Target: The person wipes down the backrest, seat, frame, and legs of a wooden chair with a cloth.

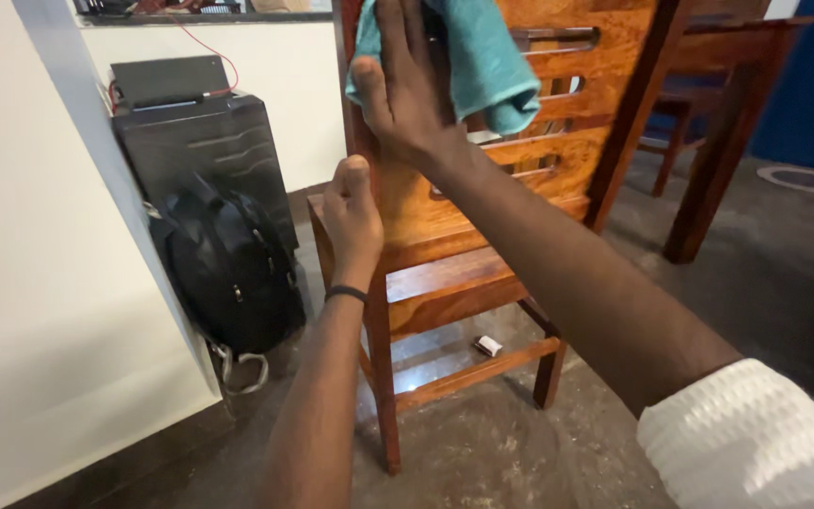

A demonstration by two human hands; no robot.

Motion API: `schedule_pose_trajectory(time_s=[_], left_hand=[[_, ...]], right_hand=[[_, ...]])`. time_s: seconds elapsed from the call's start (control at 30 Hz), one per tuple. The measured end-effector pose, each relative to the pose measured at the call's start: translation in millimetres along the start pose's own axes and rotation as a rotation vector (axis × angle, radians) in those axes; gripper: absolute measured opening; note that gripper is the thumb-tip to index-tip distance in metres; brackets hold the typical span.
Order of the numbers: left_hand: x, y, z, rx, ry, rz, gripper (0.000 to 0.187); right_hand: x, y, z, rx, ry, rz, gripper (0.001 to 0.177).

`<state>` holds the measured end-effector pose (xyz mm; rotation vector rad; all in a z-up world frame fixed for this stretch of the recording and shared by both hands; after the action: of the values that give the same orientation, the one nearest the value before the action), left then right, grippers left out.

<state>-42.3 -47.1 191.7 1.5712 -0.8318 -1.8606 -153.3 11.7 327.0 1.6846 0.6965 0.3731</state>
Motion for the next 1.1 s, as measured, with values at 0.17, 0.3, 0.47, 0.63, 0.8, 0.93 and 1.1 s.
schedule_pose_trajectory(time_s=[0.17, 0.3, 0.47, 0.63, 0.8, 0.93, 1.1], left_hand=[[-6.7, 1.9, 2.0, -0.063, 0.032, 0.115, 0.063], [-14.4, 0.3, 1.2, -0.061, 0.079, 0.116, 0.065], [-22.0, -1.5, -0.9, -0.038, 0.128, 0.077, 0.06], [-24.4, -0.4, -0.4, 0.0, 0.165, 0.028, 0.054], [-37.2, 10.8, -1.2, 0.076, 0.242, 0.267, 0.046], [-72.6, 65.0, 12.1, 0.078, 0.016, 0.27, 0.05], [-127.0, 117.8, 27.7, 0.089, -0.243, 0.25, 0.054]], right_hand=[[23.7, 9.4, -21.6, 0.002, -0.168, -0.119, 0.077], [31.4, 8.1, -33.9, 0.058, -0.247, -0.117, 0.08], [38.1, -3.3, -43.1, 0.129, -0.296, -0.091, 0.078], [42.6, 9.0, -49.0, 0.11, -0.416, -0.159, 0.08], [48.3, 41.5, -62.8, 0.175, -0.368, -0.17, 0.067], [47.4, 70.5, -64.4, 0.126, -0.391, -0.244, 0.067], [47.1, 76.9, -69.9, 0.109, -0.344, -0.277, 0.077]])
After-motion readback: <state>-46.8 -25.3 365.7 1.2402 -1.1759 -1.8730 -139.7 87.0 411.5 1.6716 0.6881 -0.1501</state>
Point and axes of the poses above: each hand's wrist, its own y-axis towards the middle knuckle, its own z-axis out of the palm, x = y × z, the point moved 3 cm from there along y, towards the middle knuckle, and after that the axes turned 9 degrees about y, right-handed, at the moved point
